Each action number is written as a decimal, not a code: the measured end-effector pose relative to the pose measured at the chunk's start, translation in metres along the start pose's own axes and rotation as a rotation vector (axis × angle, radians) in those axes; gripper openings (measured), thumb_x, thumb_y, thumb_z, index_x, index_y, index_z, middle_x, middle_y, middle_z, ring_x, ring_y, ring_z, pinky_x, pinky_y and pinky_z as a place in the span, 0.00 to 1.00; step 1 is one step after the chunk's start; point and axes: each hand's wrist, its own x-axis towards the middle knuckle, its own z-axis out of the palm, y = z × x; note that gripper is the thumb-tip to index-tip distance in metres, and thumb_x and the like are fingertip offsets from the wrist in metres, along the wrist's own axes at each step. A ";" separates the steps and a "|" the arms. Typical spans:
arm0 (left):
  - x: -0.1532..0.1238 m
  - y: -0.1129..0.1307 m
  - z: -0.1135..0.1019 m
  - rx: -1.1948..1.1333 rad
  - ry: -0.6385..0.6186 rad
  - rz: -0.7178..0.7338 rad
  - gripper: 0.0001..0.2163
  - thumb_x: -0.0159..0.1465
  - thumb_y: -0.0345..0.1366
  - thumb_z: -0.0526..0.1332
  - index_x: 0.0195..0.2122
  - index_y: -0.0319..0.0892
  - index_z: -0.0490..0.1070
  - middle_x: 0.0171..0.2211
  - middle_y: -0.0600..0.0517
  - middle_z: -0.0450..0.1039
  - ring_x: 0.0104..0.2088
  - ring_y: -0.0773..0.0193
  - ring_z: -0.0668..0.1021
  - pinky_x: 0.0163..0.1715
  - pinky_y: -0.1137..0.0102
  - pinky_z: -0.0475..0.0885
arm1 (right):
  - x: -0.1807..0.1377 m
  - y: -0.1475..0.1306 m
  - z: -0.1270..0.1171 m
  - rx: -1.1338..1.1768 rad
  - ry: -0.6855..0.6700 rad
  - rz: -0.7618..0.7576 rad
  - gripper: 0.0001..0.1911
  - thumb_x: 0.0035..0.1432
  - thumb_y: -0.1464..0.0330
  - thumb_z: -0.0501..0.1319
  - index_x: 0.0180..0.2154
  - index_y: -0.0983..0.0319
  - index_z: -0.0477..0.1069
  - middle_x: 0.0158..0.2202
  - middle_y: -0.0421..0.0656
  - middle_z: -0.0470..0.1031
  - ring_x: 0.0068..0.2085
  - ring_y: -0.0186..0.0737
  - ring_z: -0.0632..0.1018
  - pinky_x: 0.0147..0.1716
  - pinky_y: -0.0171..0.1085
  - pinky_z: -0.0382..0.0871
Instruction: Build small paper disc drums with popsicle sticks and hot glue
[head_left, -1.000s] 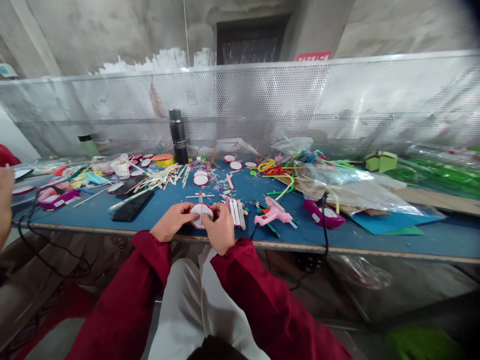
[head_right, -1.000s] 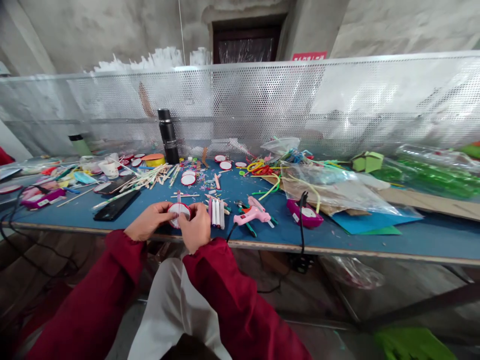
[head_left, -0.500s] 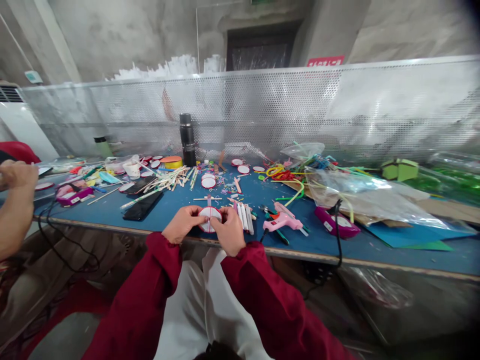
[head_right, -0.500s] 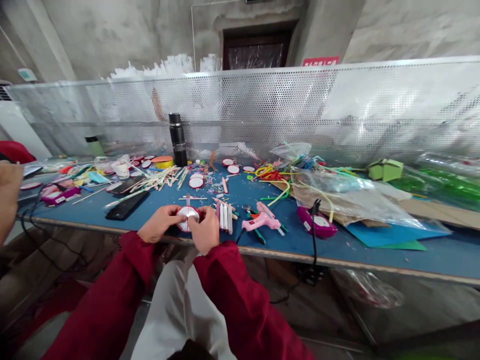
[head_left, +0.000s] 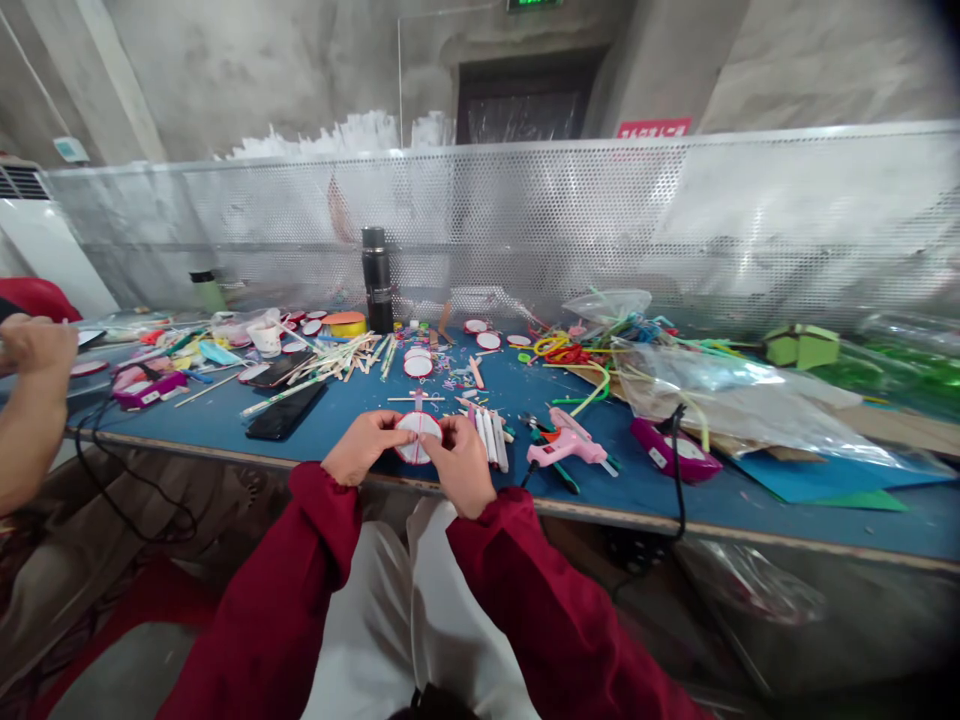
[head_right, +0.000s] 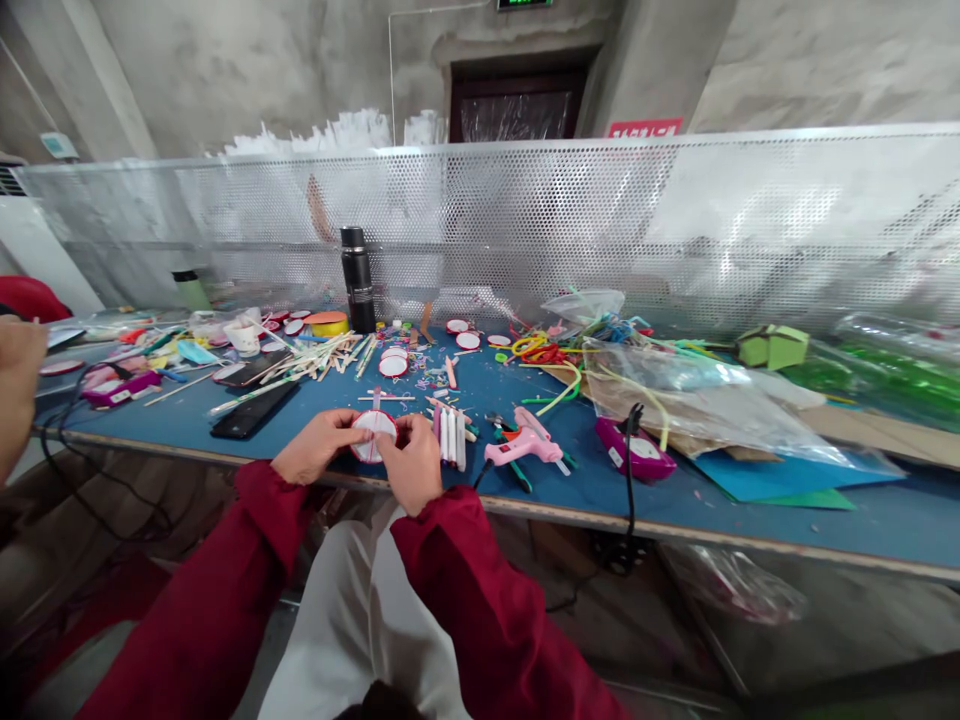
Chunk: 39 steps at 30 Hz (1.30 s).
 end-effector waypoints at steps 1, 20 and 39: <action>-0.001 0.000 -0.001 -0.029 -0.004 -0.013 0.18 0.44 0.41 0.75 0.33 0.36 0.78 0.27 0.53 0.77 0.27 0.65 0.75 0.31 0.71 0.69 | 0.000 -0.002 -0.001 0.032 -0.013 0.017 0.15 0.49 0.60 0.65 0.36 0.60 0.67 0.32 0.40 0.73 0.32 0.39 0.74 0.33 0.39 0.70; -0.070 0.022 0.022 0.059 -0.039 -0.039 0.13 0.47 0.40 0.72 0.28 0.38 0.73 0.25 0.55 0.70 0.26 0.68 0.69 0.28 0.73 0.63 | -0.022 -0.044 -0.031 0.298 -0.022 0.069 0.18 0.50 0.52 0.69 0.33 0.61 0.77 0.30 0.40 0.75 0.33 0.37 0.71 0.36 0.37 0.68; -0.068 0.020 0.027 0.076 -0.069 -0.046 0.13 0.47 0.40 0.71 0.25 0.40 0.69 0.23 0.57 0.66 0.24 0.70 0.65 0.26 0.73 0.60 | -0.025 -0.048 -0.030 0.318 -0.020 0.063 0.14 0.49 0.57 0.69 0.27 0.61 0.74 0.26 0.38 0.73 0.29 0.34 0.69 0.31 0.35 0.66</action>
